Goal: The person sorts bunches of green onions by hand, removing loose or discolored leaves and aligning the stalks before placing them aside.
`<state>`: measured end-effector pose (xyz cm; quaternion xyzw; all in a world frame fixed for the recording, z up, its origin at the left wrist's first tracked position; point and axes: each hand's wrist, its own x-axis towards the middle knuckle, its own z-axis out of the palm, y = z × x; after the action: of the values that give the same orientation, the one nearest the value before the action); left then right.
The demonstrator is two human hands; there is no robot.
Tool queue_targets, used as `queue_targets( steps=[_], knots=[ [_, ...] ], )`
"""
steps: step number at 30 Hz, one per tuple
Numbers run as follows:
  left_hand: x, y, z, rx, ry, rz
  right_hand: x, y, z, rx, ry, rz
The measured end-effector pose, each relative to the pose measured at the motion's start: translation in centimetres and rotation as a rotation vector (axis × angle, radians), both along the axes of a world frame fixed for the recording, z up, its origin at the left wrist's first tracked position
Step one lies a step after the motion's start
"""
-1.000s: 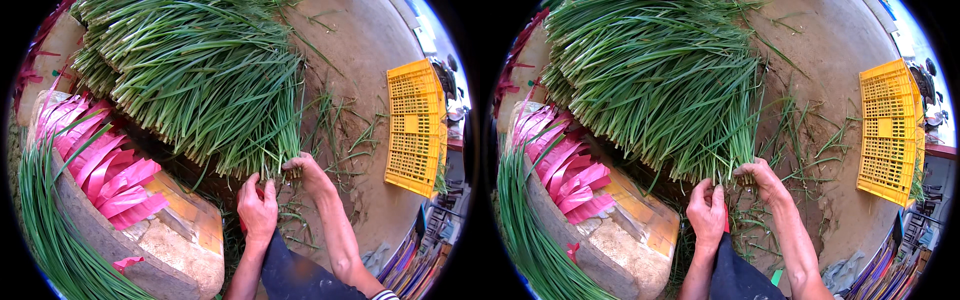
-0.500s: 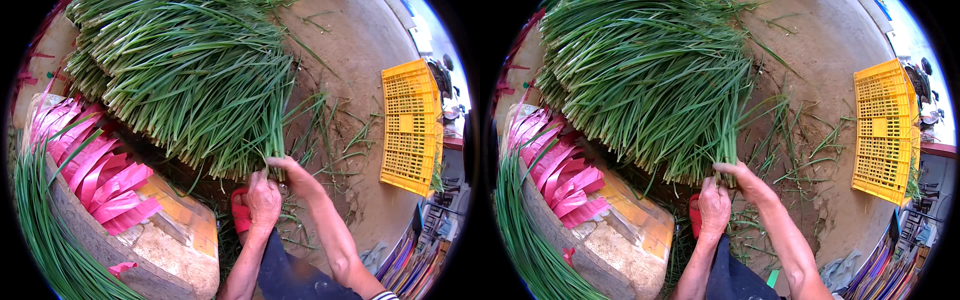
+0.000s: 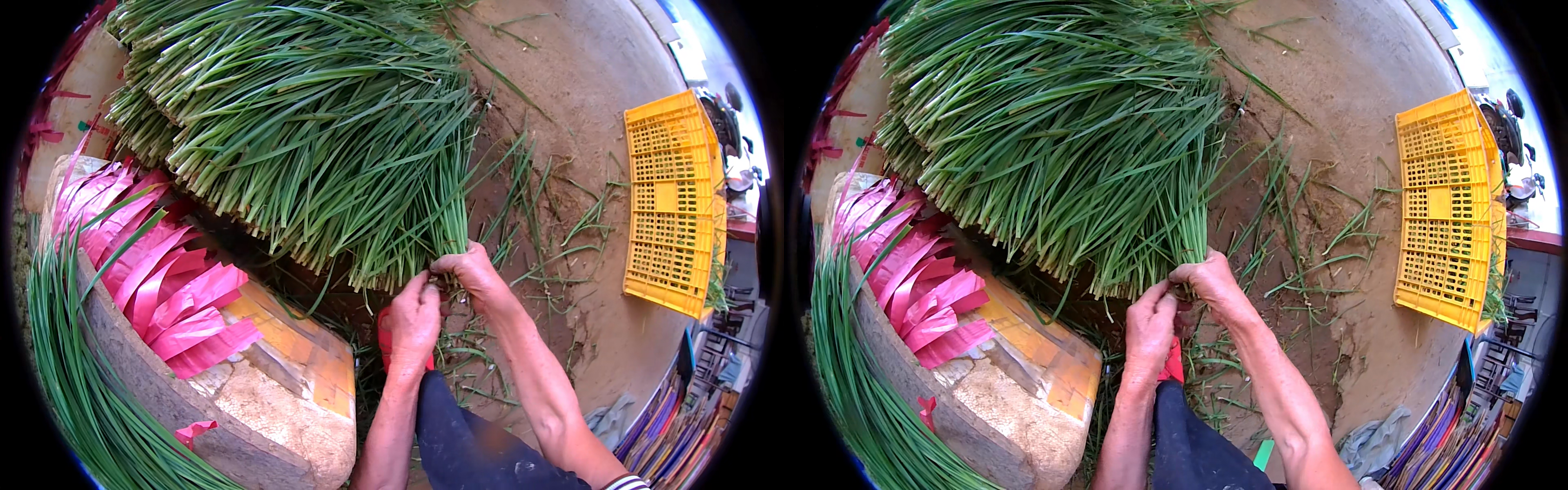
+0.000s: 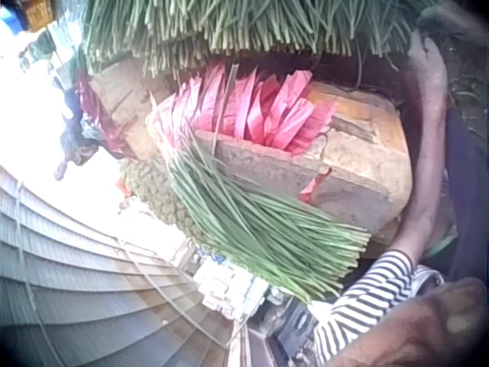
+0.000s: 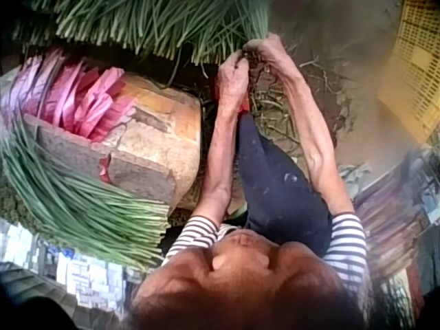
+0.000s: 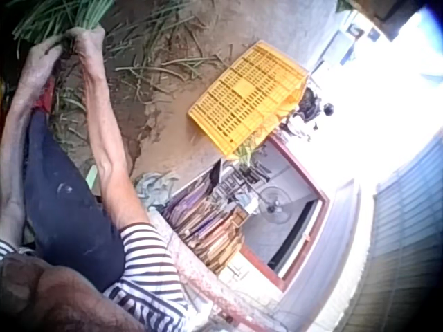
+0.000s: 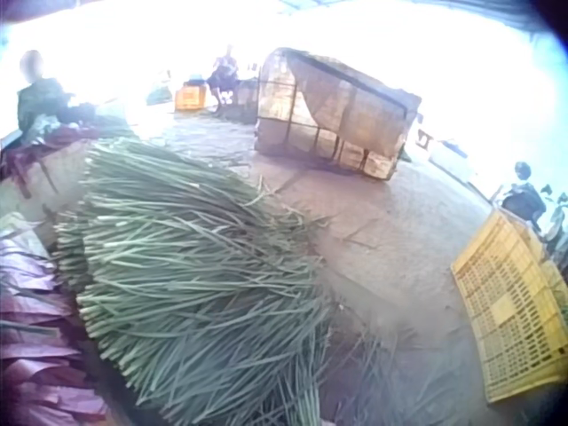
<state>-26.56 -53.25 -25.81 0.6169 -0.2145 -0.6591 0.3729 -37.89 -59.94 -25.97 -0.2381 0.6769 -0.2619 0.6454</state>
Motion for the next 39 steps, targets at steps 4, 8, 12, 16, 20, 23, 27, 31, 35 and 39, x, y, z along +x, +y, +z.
queue_targets(
  steps=[4,8,12,16,20,23,27,31,35,39],
  knots=[
    [-0.4,-0.7,-2.1,-0.01,0.087,-0.104,0.1,-1.2,2.2,-0.008,0.033,0.102],
    [1.7,-2.0,-3.5,0.036,0.027,0.001,-0.7,-1.5,2.0,-0.012,0.103,0.158],
    [1.0,-1.4,-7.0,-0.105,-0.324,-0.047,-1.2,-0.6,-1.3,-0.072,0.365,0.308],
    [-0.3,-1.3,-7.5,-0.219,-0.61,-0.087,-1.0,0.9,-3.2,-0.125,0.57,0.36],
    [-0.9,-1.5,-7.1,-0.097,-0.422,-0.044,-0.7,1.6,-4.6,-0.141,0.586,0.303],
    [-1.6,-1.7,-7.4,-0.117,-0.438,-0.044,-1.2,1.9,-6.1,-0.16,0.324,0.134],
    [-0.8,-2.0,-9.8,-0.06,-0.295,-0.07,-1.0,1.1,-4.4,-0.022,0.018,0.041],
    [-0.5,-2.0,-9.5,-0.078,-0.243,-0.118,-1.4,0.6,-3.1,0.119,-0.041,0.059],
    [-0.7,-2.9,-6.3,-0.104,-0.248,-0.181,-0.5,0.7,-2.3,0.077,-0.071,-0.001],
    [0.7,-3.9,-4.9,-0.146,-0.429,-0.411,-0.6,0.8,-2.1,0.025,-0.026,-0.029]
  ],
)
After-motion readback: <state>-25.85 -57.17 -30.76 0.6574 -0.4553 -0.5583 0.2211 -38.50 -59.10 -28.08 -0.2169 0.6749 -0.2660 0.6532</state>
